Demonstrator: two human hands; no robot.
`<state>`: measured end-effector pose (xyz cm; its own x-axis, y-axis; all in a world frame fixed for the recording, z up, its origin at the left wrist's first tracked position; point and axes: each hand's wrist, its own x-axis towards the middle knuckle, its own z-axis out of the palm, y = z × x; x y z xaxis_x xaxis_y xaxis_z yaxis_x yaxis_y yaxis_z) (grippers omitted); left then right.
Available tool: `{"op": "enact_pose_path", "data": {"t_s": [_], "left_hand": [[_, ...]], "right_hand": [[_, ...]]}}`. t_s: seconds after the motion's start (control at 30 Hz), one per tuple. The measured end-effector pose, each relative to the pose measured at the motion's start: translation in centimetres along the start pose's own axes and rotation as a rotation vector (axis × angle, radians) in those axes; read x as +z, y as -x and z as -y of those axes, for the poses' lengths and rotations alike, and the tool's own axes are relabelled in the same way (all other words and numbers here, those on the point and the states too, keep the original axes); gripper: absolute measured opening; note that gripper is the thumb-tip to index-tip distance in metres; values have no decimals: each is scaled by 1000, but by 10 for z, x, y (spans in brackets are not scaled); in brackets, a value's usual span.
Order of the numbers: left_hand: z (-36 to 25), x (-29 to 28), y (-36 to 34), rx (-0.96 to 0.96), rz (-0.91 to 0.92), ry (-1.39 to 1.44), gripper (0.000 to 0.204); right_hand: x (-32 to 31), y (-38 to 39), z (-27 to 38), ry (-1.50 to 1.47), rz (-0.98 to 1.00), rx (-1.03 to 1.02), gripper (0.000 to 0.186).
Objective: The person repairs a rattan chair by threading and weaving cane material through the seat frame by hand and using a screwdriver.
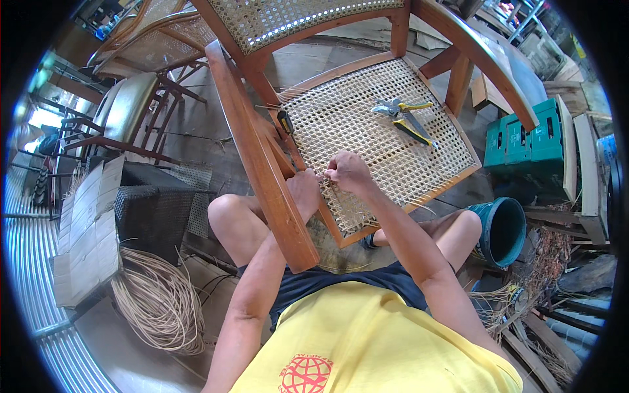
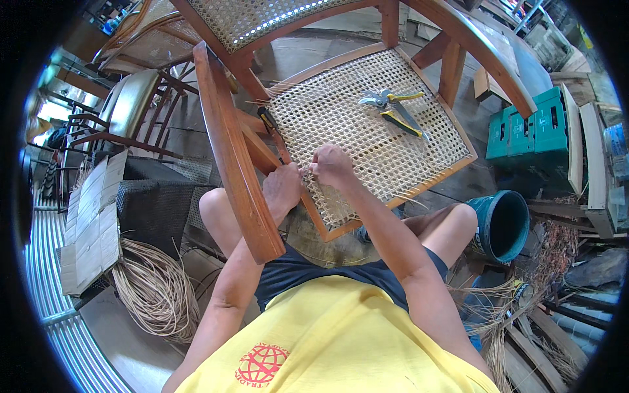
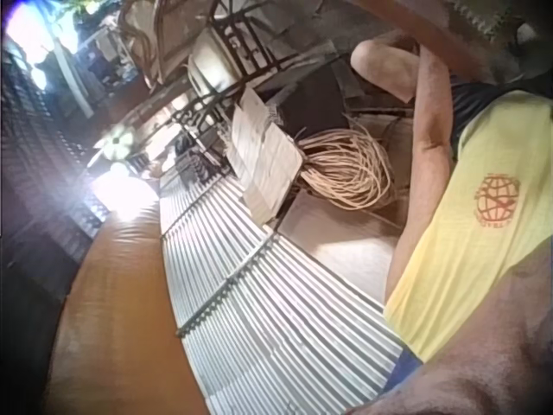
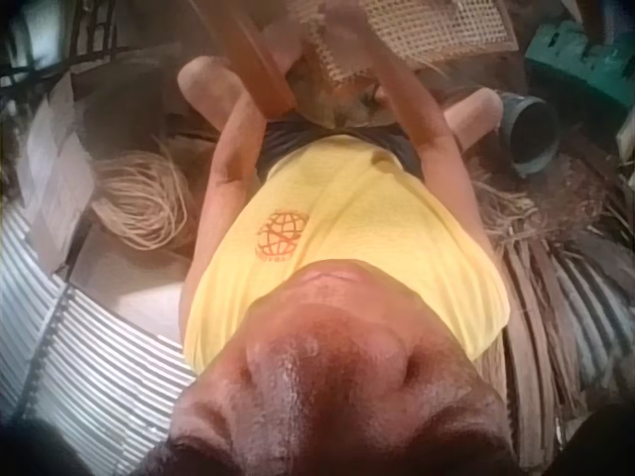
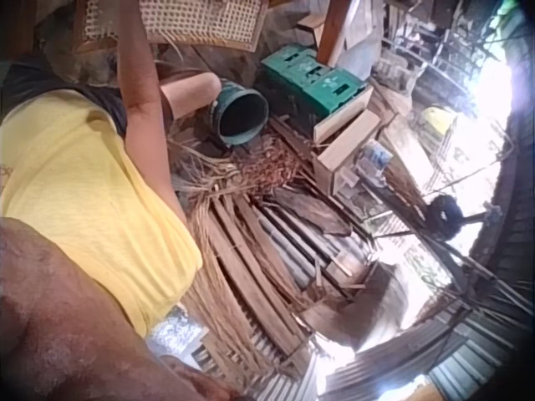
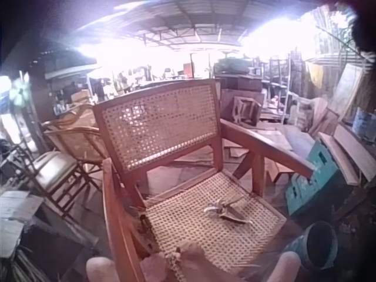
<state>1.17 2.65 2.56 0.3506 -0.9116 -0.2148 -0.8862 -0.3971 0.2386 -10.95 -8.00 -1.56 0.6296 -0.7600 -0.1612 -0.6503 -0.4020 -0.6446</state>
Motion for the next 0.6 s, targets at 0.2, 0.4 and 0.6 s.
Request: {"op": "enact_pose_path", "data": {"t_s": [0.2, 0.4, 0.6], "left_hand": [[-15, -10, -2, -82, 30, -50, 24], [32, -21, 60, -32, -434, 217, 27], [107, -37, 96, -289, -522, 255, 23]], "right_hand": [[6, 16, -8, -153, -156, -119, 13], [9, 19, -11, -251, -121, -130, 17], [7, 19, 3, -31, -254, -319, 20]]}}
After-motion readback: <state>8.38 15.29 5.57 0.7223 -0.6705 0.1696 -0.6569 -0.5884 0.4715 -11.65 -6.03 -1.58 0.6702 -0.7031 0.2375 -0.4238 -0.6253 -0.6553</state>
